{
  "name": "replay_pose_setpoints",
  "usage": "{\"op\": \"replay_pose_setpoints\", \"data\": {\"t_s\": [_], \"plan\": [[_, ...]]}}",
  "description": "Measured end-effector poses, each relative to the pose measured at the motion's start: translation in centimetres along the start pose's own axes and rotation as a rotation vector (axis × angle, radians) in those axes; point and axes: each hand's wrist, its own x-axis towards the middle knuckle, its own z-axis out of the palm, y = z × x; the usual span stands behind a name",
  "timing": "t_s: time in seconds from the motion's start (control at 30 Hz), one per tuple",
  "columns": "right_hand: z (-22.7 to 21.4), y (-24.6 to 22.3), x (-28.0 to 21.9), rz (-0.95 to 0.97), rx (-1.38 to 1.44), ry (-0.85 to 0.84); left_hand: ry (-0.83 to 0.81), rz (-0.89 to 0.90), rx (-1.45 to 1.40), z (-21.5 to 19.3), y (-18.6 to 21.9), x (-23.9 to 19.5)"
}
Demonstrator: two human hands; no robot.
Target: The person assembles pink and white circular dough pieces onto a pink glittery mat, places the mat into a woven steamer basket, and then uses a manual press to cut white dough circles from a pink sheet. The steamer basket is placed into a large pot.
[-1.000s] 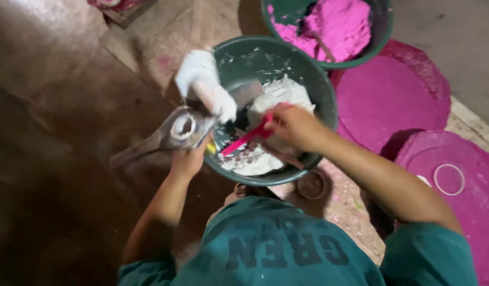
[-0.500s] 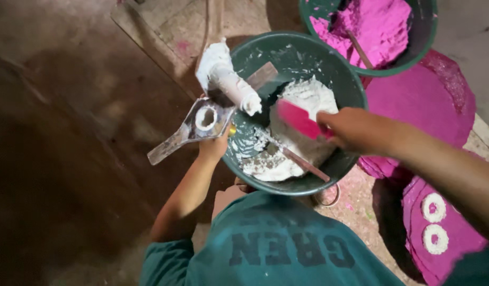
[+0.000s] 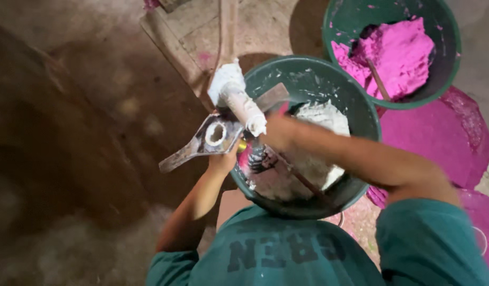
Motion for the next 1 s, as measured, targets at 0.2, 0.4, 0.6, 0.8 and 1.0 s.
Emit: {"op": "replay_pose_setpoints", "data": {"t_s": [0.2,0.4,0.6,0.8,1.0], "plan": [[-7.6,0.5,-3.0,-0.003,0.137,0.272,-0.011,-0.008,-0.016,-0.2,0.2,0.3],[-9.3,-3.3,-1.5,-0.134,-0.090,-0.182,0.023,-0.006,-0.007,-0.2,-0.3,0.2],[-4.0,1.6,-1.2,0.428,0.126,-0.053,-0.069,-0.018,0.072,0.2,-0.4,-1.4],[-0.1,1.9,0.3,0.201,0.131,0.086,0.002,0.009,0.037,0.2,-0.7,-0.1],[-1.5,0.5,0.2,0.212,0.124,0.088,-0.027,-0.069,-0.017,0.2,0.2,0.0]]}}
